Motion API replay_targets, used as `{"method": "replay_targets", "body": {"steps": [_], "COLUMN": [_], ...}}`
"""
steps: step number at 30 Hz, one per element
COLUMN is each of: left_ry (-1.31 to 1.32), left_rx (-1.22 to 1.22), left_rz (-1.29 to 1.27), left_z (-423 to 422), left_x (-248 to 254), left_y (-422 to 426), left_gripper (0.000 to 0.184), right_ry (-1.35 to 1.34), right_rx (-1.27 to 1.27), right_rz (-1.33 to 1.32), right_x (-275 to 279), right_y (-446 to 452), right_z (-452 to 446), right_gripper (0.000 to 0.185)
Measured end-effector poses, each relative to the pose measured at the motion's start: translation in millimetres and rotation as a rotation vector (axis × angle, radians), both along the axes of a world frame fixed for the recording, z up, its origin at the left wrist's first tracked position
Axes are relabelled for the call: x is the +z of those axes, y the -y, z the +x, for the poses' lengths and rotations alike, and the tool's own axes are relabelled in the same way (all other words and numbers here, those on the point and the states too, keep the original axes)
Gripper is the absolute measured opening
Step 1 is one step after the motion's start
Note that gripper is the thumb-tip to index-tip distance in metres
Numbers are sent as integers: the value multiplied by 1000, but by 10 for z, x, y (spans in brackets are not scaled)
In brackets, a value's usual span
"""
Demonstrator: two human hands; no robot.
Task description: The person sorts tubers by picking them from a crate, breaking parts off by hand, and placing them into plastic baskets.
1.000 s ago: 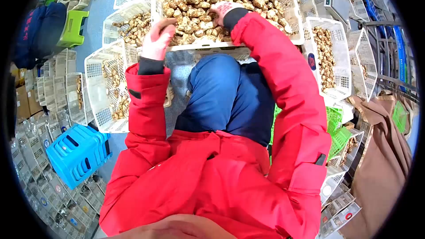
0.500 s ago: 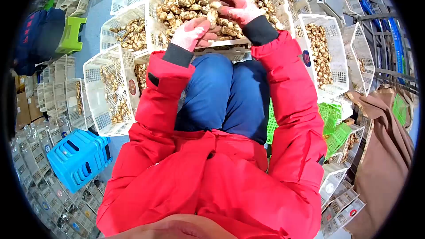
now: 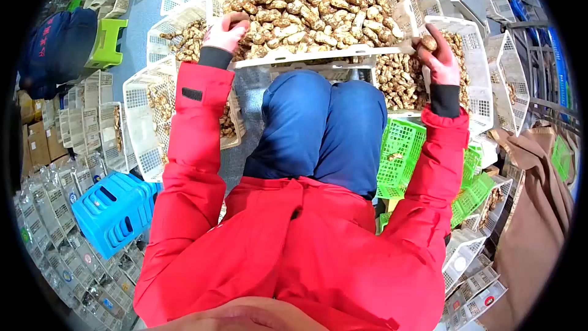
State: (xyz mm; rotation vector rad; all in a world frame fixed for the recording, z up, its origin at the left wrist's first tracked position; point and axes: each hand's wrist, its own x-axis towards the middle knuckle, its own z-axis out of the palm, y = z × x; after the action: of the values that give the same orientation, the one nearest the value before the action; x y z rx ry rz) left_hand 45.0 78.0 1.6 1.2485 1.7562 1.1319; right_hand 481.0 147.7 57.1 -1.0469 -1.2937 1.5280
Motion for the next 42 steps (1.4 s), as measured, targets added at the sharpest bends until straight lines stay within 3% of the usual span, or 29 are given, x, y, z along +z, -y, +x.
{"method": "replay_targets", "body": {"steps": [1,4,5,7,9,11,15,17,19,21,22,23,24,25,27,29,31,32,34,36,39,40,42], "left_ry": [-217,-1014,-1146,-1392,-1386,-1439,-1506,-1508,-1255,-344,21,555,653,750,762,725,701,739,732,454,11,-238,-343], "left_rx": [-38,-346,-421,-425,-492,-466,-504,-503,-401,-287,-157,-347,-281,-213,-229,-289,-290,-323,-309,-208,-122,-133,-210], "left_rz": [-161,-106,-161,-191,-301,-223,-317,-341,-273,-244,-133,52,-77,-210,-202,-223,-135,-103,-93,-94,-133,-209,-173], "left_z": [123,434,552,625,635,667,716,718,692,459,558,530,552,694,768,834,854,768,536,350,16,56,-57], "left_x": [175,39,27,-49,2,31,0,37,262,70,327,305,275,560,672,674,689,636,461,462,-57,134,-161], "left_y": [-86,-421,-531,-676,-800,-684,-709,-762,-683,-719,-561,-538,-470,-288,-187,-169,-134,-144,-230,-207,-338,-342,-422], "left_gripper": [30,38,37,36,33,33,39,36,33,41,44,48,49,50,52,50,49,50,48,39,32,33,35], "right_ry": [114,700,737,495,320,383,137,34,27,37,53,37,93,152,389,249,420,187,35,-189,-447,-523,-674], "right_rx": [15,-155,-190,-231,-102,54,96,179,127,116,193,245,276,305,337,287,342,347,396,404,421,433,455], "right_rz": [73,293,438,96,31,107,41,54,13,16,26,79,137,192,330,513,445,324,55,-162,-311,-322,-347], "right_x": [-197,-796,-771,-542,-221,-118,95,68,203,135,99,89,119,193,249,134,208,135,83,58,31,18,-24], "right_y": [-61,-178,-218,-256,-207,-236,-130,-142,-58,-68,-88,-76,-35,25,63,70,89,88,59,56,66,68,85], "right_z": [312,865,803,581,147,-138,-797,-938,-1035,-1118,-1167,-1281,-1392,-1515,-1673,-1799,-1736,-1729,-1596,-1481,-1388,-1396,-1408], "right_gripper": [56,54,54,46,41,39,36,35,33,32,34,37,40,43,47,46,45,43,43,47,57,58,59]}}
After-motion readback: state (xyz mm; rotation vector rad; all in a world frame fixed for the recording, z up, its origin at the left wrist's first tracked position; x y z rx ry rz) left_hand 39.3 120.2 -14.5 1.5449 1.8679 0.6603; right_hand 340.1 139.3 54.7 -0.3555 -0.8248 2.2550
